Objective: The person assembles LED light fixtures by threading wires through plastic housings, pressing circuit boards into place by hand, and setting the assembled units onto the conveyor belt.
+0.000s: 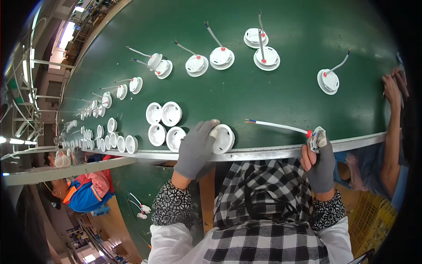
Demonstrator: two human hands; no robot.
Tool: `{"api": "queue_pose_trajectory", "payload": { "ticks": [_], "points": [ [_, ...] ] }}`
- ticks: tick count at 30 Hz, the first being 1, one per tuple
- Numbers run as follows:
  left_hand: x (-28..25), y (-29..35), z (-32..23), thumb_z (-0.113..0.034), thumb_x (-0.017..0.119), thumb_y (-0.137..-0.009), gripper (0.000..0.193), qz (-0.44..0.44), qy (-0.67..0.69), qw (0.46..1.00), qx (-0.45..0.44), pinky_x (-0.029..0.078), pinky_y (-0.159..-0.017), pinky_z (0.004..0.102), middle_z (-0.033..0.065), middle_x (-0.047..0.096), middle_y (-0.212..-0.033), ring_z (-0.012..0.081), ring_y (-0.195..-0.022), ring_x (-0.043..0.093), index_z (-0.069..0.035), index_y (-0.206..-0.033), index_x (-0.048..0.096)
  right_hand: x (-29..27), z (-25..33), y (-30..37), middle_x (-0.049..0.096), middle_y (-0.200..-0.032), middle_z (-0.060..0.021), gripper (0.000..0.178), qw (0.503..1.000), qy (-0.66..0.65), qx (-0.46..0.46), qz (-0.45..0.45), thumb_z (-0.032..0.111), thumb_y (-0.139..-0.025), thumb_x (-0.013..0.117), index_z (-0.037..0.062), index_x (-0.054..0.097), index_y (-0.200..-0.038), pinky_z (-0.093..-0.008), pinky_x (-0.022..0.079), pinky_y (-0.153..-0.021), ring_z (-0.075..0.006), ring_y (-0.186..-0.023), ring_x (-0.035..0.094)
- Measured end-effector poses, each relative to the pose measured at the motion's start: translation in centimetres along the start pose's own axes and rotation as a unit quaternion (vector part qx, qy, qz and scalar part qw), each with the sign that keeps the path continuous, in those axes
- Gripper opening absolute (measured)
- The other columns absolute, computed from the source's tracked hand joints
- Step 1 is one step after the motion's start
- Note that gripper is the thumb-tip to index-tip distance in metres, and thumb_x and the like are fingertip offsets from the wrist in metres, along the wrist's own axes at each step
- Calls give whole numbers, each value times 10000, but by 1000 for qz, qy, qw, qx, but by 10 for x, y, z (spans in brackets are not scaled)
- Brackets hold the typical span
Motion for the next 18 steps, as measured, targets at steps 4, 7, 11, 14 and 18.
{"api": "queue_pose_trajectory", "payload": {
  "ticks": [4,7,11,14,18],
  "points": [
    [9,3,-14,-99,571,-863,252,56,125,983,-121,452,-596,252,43,599,-757,100,-627,526,37,-1074,602,23,-11,3,586,-799,-66,104,979,100,-152,-89,65,-846,655,23,597,-922,-237,449,-570,-151,-720,580],
    [28,14,-44,-53,564,-854,232,17,212,961,-176,452,-564,243,116,625,-787,117,-631,601,8,-1076,594,42,-30,6,604,-816,-79,156,930,226,-290,27,27,-793,697,20,617,-926,-243,458,-607,-144,-703,570],
    [41,31,-79,-41,560,-902,293,7,468,843,-265,397,-577,163,-4,548,-824,25,-675,501,23,-1184,508,61,-26,1,619,-832,-82,145,731,406,-527,152,17,-793,692,18,613,-914,-256,472,-628,-137,-700,566],
    [45,35,-87,-77,654,-863,530,117,598,767,-201,449,-773,208,61,537,-1074,73,-927,536,0,-1312,383,46,-39,-1,647,-864,-62,207,918,103,-384,-9,54,-809,680,-1,589,-987,-266,516,-672,-150,-758,620],
    [50,37,-79,-224,819,-726,829,240,544,800,-82,412,-962,333,99,531,-1244,181,-1134,518,6,-1380,366,41,-21,-19,635,-813,-31,181,995,-27,-91,42,116,-813,705,16,598,-921,-226,493,-607,-68,-707,595]
  ]
}}
Point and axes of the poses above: each hand's wrist, its own y-axis away from the middle knuckle, its own x-axis out of the palm, z = x × y, the point moved 3 cm from there along -y, towards the middle knuckle
